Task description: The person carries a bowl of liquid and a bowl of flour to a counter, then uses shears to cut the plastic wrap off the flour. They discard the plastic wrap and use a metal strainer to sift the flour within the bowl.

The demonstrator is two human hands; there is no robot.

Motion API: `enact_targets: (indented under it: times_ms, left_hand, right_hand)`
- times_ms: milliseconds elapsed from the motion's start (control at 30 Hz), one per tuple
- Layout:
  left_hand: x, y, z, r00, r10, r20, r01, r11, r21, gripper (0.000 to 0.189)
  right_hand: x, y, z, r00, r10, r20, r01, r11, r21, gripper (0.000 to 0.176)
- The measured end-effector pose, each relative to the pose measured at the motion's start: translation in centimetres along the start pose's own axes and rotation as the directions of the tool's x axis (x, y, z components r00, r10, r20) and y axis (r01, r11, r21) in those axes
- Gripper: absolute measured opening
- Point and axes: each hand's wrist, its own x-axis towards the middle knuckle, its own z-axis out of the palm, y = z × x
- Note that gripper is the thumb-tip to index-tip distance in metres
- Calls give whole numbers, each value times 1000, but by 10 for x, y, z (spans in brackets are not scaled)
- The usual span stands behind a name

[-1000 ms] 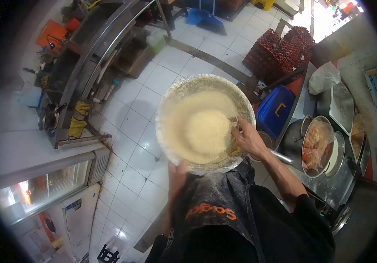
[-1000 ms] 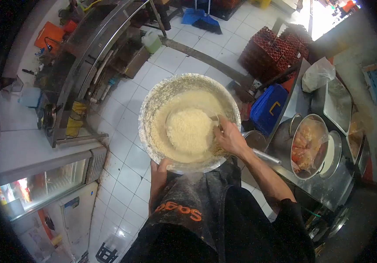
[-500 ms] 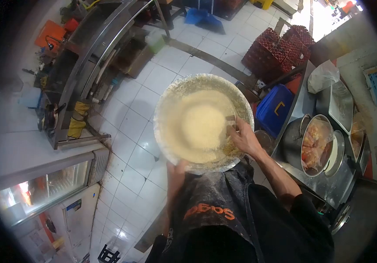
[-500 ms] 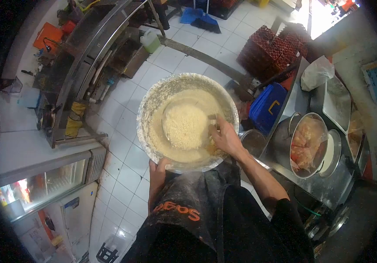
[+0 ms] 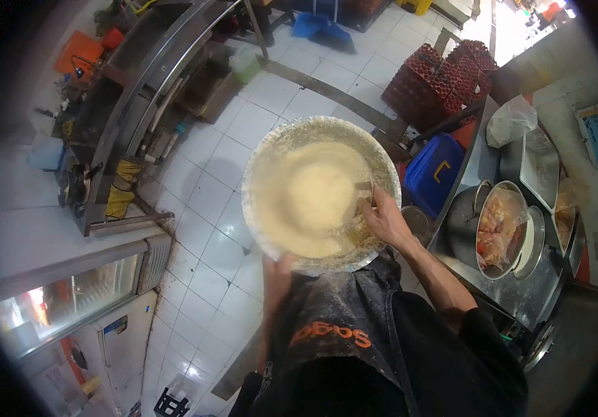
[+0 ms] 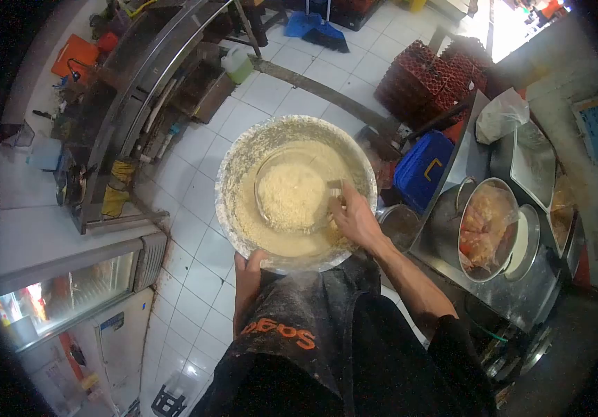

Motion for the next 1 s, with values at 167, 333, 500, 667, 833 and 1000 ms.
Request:
enact_targets:
  times_ms: [167, 333, 500, 667, 833, 1000]
  left_hand:
    - [0, 1, -2, 995, 96, 37, -99, 990, 102, 48]
    - [4, -11, -8, 980, 185, 71, -195, 963, 188, 35]
    - [7, -9, -4, 990, 131, 45, -134, 989, 55, 48]
    - [5, -6, -1, 992, 130, 3, -129, 990, 58, 47]
    - [4, -5, -3, 988, 155, 8, -153, 968, 199, 47]
    - [-1, -3, 1, 997, 54, -54, -51, 997, 63, 48]
  right_hand:
    - [2, -13, -9, 986, 58, 154, -47, 996, -75, 33]
    - [3, -18, -15, 969, 93, 230, -78, 994, -75, 35]
    - [3, -14, -13, 995, 35, 96, -29, 997, -65, 35]
    - [1, -26, -15, 987, 83, 136, -74, 995, -70, 36]
    - [6, -19, -20, 962, 25, 273, 1, 995, -95, 38]
    - [7, -22, -24, 975, 84, 205, -75, 996, -50, 38]
